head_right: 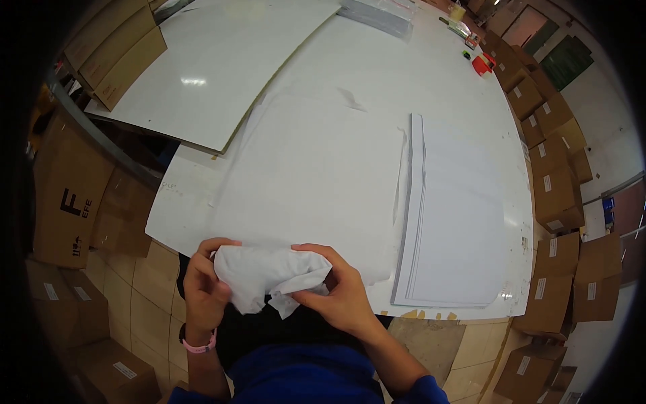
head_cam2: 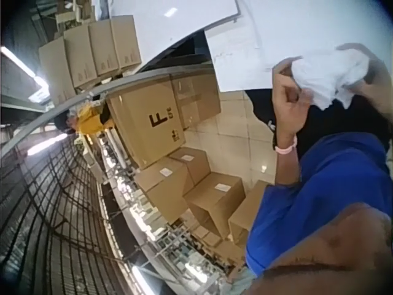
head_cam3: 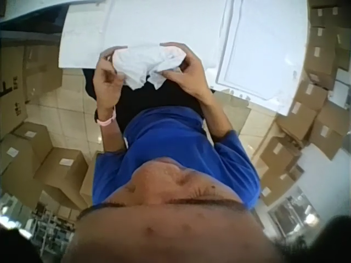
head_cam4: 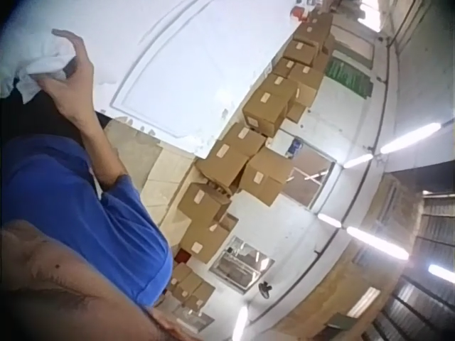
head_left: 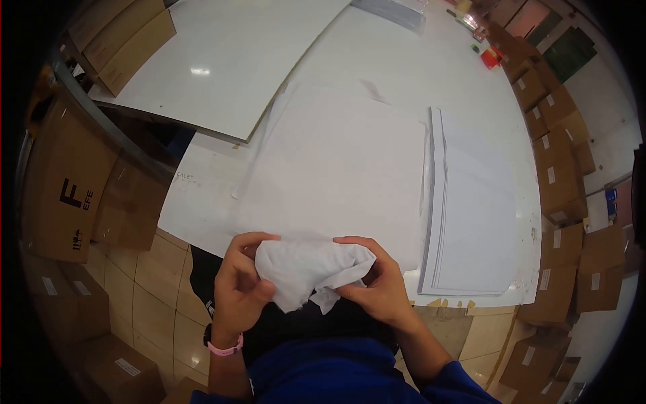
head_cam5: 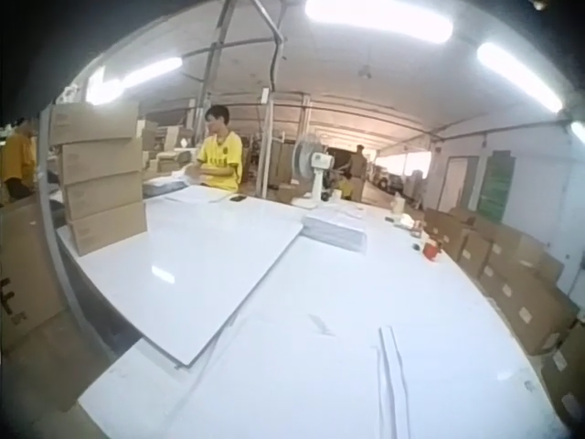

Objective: The recorder is wrapping and packing shoe components or materials into boxes.

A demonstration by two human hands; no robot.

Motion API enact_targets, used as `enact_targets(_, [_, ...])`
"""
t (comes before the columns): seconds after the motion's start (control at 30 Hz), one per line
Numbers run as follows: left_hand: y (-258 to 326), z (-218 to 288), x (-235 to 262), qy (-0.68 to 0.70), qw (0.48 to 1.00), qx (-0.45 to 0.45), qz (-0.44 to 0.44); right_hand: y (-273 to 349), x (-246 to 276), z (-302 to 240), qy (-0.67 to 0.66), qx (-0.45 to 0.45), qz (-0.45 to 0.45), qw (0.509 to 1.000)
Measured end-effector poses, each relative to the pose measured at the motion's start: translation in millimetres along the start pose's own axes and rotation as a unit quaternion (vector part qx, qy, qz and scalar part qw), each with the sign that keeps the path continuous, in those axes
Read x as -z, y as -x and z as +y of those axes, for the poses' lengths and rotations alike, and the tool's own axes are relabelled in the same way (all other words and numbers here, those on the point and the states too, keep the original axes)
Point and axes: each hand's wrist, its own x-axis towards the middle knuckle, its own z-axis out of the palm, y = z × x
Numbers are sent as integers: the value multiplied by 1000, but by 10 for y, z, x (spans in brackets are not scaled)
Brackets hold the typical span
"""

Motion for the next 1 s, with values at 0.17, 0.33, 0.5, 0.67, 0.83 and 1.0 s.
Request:
enact_targets(0.17, [78,122,-59,11,998,37,-42,1,123,8,78,61,-108,989])
enact_targets(0.33, [-30,283,-34,-27,954,227,-193,-64,8,13,-30,66,-200,977])
enact_targets(0.5, [16,155,-13,-16,956,231,-180,-37,-88,-190,44,-42,-150,987])
enact_targets(0.67, [-6,121,-229,26,965,244,-92,25,-99,-99,73,-16,-107,992])
enact_targets(0.83, [22,-23,-417,-47,981,176,-60,88,-131,54,112,34,-39,992])
enact_targets(1.0, [55,-39,-669,-154,986,68,-6,126,-321,275,106,132,63,984])
